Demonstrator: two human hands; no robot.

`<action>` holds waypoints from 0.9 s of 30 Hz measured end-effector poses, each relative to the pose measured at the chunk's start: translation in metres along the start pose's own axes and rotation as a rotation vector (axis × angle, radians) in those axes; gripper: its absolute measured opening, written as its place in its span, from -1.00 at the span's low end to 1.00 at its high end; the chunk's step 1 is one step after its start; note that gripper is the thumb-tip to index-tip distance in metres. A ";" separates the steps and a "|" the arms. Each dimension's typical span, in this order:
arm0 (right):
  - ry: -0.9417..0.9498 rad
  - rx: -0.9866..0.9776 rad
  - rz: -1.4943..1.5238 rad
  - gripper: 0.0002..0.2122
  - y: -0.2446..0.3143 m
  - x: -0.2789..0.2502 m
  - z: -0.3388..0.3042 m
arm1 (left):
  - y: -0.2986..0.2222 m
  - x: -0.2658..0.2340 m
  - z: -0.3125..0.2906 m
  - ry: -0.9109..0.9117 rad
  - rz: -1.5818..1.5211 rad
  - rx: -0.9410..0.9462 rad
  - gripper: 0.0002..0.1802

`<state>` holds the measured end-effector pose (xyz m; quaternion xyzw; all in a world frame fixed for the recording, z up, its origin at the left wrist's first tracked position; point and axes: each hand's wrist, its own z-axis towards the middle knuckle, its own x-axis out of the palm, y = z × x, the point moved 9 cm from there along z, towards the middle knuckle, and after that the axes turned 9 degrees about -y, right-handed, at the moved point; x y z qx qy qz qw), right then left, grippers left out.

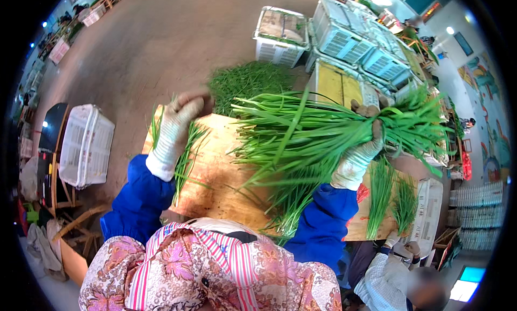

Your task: The person gathers chives from a table into a bunch, shakes them to align the ends, and ties the bunch with a thin red string.

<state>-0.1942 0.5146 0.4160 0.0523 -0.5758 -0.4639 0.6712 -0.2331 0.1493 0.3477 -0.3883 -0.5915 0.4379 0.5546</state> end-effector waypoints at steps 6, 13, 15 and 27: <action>0.028 -0.067 0.111 -0.78 0.048 -0.005 0.007 | 0.017 0.097 -0.049 0.396 0.662 0.260 -0.66; -0.009 -0.146 0.081 -0.74 0.062 -0.005 0.015 | -0.012 0.162 -0.067 0.418 0.937 0.689 -0.67; 0.029 -0.047 0.118 -0.67 0.055 -0.025 0.024 | -0.006 0.158 -0.060 0.424 0.940 0.666 -0.76; 0.012 -0.218 0.130 -0.74 0.067 -0.010 0.036 | 0.000 0.134 0.039 0.515 0.323 0.125 -0.26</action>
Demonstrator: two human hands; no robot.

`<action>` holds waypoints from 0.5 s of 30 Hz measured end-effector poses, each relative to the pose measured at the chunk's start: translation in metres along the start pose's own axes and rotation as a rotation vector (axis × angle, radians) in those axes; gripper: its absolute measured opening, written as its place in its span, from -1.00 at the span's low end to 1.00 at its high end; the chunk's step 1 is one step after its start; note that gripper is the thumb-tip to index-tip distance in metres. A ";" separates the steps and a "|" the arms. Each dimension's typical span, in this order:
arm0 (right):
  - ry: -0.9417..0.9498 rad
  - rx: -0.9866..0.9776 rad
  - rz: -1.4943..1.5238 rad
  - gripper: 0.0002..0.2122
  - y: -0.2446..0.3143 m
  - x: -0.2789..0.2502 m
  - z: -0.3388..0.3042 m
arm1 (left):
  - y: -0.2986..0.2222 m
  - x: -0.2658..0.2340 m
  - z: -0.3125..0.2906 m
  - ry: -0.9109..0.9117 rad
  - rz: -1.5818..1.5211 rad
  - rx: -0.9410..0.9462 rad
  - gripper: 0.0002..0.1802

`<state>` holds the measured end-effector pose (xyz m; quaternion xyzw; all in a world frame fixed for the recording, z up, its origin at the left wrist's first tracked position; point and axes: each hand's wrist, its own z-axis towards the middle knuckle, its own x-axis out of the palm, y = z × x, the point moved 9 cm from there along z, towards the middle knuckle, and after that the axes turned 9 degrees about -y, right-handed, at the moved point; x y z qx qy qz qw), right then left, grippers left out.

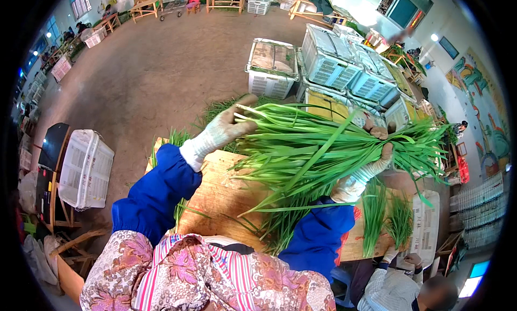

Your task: The person gathers chives from a table into a bunch, shakes them to align the ends, and ties the bunch with a thin red string.

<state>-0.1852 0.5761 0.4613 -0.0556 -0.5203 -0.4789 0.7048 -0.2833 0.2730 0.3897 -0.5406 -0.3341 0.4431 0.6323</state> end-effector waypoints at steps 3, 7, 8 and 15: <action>-0.048 0.033 0.005 -0.67 -0.006 -0.001 0.000 | 0.018 0.005 0.008 0.183 -0.053 -0.149 -0.60; -0.122 0.061 -0.083 -0.67 -0.021 -0.017 0.015 | 0.027 -0.010 0.013 0.222 -0.069 -0.185 -0.69; -0.159 0.083 -0.100 -0.68 -0.020 -0.020 0.019 | 0.016 -0.006 0.012 0.274 -0.118 -0.194 -0.69; -0.142 0.015 -0.046 -0.74 0.006 -0.009 0.043 | 0.037 -0.115 0.018 -0.148 0.127 -0.307 -0.66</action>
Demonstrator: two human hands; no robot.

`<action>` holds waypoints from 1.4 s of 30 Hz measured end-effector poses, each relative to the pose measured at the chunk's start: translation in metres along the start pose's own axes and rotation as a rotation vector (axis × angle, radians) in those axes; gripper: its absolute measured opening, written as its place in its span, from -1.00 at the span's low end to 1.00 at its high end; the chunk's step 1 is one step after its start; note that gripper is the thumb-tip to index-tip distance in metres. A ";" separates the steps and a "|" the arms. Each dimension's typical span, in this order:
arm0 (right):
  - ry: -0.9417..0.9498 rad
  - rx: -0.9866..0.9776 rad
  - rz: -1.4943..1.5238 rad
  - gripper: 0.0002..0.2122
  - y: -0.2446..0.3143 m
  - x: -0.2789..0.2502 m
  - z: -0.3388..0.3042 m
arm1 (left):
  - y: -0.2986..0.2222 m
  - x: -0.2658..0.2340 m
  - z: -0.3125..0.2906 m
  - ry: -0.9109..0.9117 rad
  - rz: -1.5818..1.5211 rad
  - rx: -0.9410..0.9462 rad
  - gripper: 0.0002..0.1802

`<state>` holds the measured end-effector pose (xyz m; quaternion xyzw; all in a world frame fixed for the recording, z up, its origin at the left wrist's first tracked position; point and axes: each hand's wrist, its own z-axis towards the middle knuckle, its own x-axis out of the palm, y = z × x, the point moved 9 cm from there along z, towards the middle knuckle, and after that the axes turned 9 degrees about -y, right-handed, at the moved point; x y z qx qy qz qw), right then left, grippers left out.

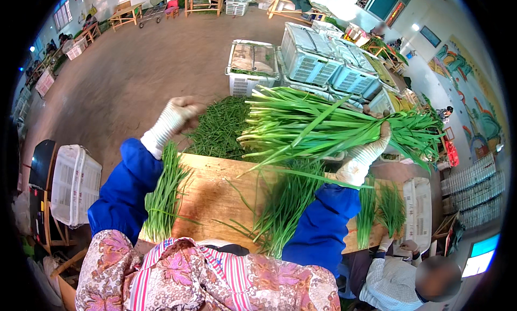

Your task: The person gathers chives from a table into a bunch, shakes them to align the ends, and ties the bunch with a thin red string.

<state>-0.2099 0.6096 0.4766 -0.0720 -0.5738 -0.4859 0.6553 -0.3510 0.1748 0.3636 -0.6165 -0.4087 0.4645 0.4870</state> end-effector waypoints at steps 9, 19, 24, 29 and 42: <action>0.178 0.043 0.030 -0.75 -0.024 0.033 0.003 | -0.076 0.113 -0.053 0.092 0.579 0.497 -0.68; 0.122 0.094 0.018 -0.75 -0.026 0.012 0.017 | -0.053 0.077 -0.024 -0.125 0.462 0.526 -0.80; 0.038 -0.035 -0.036 -0.73 -0.006 -0.010 0.032 | 0.015 -0.038 0.050 -0.489 0.494 0.251 -0.80; 0.105 0.025 0.010 -0.74 -0.018 0.005 0.019 | -0.051 0.050 0.004 -0.156 0.372 0.254 -0.60; 0.207 0.064 0.039 -0.72 -0.060 0.037 -0.003 | -0.033 0.105 -0.028 0.067 0.169 0.280 -0.80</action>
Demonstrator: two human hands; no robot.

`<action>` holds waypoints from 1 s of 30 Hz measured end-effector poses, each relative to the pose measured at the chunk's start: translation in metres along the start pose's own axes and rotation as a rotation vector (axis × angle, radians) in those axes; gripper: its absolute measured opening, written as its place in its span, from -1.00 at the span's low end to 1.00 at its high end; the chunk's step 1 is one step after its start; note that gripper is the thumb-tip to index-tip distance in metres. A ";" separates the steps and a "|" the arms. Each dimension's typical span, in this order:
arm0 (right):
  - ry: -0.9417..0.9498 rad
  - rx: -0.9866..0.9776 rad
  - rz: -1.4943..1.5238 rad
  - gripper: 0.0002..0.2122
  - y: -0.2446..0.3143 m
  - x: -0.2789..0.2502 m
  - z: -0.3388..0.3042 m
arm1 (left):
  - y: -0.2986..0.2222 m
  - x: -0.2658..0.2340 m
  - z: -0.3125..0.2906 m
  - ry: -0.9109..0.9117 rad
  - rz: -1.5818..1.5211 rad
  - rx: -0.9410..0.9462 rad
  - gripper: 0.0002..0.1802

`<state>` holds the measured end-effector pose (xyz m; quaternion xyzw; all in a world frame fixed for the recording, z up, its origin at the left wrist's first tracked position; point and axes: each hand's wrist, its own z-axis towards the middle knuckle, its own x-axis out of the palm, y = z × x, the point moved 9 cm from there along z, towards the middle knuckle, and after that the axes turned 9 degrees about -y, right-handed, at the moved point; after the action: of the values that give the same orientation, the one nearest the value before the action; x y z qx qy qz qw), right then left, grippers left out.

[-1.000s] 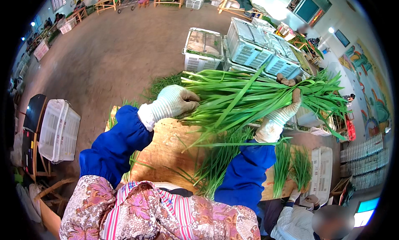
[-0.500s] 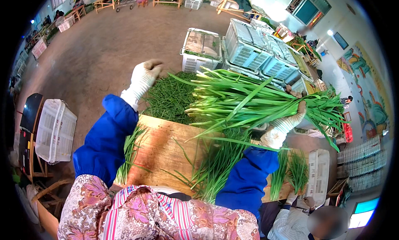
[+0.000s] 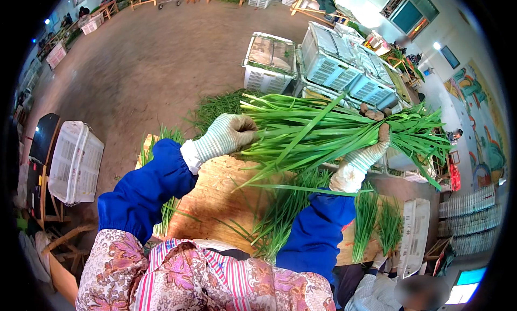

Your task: The person gathers chives from a table into a bunch, shakes them to align the ends, and ties the bunch with a thin red string.

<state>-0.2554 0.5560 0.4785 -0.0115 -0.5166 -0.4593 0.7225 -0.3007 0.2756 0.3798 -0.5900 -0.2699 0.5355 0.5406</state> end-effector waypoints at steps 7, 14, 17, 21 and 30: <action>-0.045 0.011 -0.050 -0.70 -0.002 -0.009 0.004 | 0.014 0.028 -0.002 0.302 -0.041 -0.101 -0.77; -0.079 0.073 -0.047 -0.67 -0.004 -0.032 0.010 | 0.010 0.023 -0.010 0.277 0.098 -0.079 -0.79; -0.050 0.042 -0.139 -0.66 0.001 -0.035 0.009 | 0.001 0.011 0.001 0.147 0.293 0.129 -0.78; -0.137 0.086 -0.084 -0.73 -0.004 -0.048 0.008 | 0.016 -0.009 0.007 0.023 0.356 0.291 -0.77; -0.154 -0.021 -0.232 -0.77 0.034 -0.045 0.018 | 0.072 -0.132 0.078 -0.504 0.726 0.117 -0.67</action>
<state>-0.2480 0.6137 0.4680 0.0053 -0.5637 -0.5429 0.6225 -0.4282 0.1651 0.3701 -0.4661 -0.1380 0.8319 0.2676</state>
